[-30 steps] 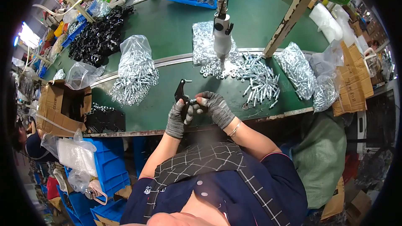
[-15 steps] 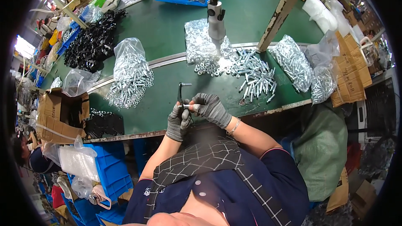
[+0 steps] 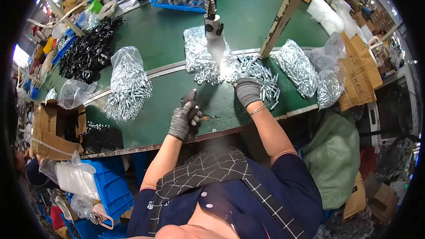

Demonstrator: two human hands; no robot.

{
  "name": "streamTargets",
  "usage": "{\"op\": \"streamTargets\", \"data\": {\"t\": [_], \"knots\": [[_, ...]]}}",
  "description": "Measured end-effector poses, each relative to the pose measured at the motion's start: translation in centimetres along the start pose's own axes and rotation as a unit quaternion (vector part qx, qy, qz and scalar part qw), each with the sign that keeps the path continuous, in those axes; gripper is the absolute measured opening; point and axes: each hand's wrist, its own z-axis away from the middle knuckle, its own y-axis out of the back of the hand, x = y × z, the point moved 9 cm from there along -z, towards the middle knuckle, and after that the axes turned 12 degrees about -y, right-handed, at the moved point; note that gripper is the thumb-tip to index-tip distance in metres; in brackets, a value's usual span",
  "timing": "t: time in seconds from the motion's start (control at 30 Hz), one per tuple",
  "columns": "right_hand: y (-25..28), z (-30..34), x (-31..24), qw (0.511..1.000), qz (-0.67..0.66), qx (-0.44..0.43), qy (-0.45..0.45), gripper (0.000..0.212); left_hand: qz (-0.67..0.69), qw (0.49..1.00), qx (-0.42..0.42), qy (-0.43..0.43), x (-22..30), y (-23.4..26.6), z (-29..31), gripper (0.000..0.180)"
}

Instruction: Assembling small plastic components using a pneumatic screwdriver at an assembly line workstation.

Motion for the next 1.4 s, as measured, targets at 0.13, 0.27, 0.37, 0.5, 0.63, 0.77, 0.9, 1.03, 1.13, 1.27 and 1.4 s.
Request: {"op": "streamTargets", "data": {"t": [0.13,0.27,0.37,0.5,0.63,0.77,0.9,1.03,1.13,1.27,1.4], "knots": [[-1.1,0.3,-1.9,0.995,-0.077,-0.018,0.068,0.024,0.002,1.0,-0.001,0.011,-0.1,-0.3,-0.3,0.03],[2.8,6.8,-9.4,0.896,-0.278,-0.016,0.346,0.017,-0.002,1.0,0.003,-0.002,-0.3,-0.2,-0.2,0.03],[4.6,9.9,-12.6,0.844,-0.29,-0.044,0.449,0.019,-0.006,1.0,0.0,-0.012,0.2,-0.4,-0.3,0.029],[3.0,10.0,-14.1,0.826,-0.251,-0.096,0.495,0.018,0.009,1.0,0.008,-0.019,0.9,-1.3,0.2,0.028],[3.5,11.7,-15.6,0.812,-0.077,0.009,0.578,0.018,0.017,1.0,0.024,-0.01,0.7,-0.5,-0.1,0.023],[3.4,11.7,-16.5,0.814,0.007,-0.003,0.581,0.019,-0.001,1.0,-0.001,0.008,0.2,0.0,-0.7,0.025],[4.8,13.6,-17.4,0.727,-0.007,0.027,0.686,0.021,0.028,0.997,0.01,-0.07,2.2,-0.5,0.2,0.027],[5.8,13.6,-16.6,0.759,-0.011,0.033,0.65,0.021,0.02,0.994,0.012,-0.107,4.7,-2.1,1.1,0.035],[3.2,12.1,-15.6,0.822,0.038,-0.003,0.568,0.019,0.008,0.997,0.008,-0.07,3.6,-1.9,1.4,0.043],[4.3,13.7,-17.1,0.813,0.051,0.075,0.575,0.018,-0.05,0.999,0.0,-0.007,0.5,-0.7,0.8,0.031],[2.9,13.2,-17.0,0.838,0.068,0.098,0.533,0.02,-0.043,0.996,-0.006,-0.074,1.7,-0.7,0.6,0.033]]}}
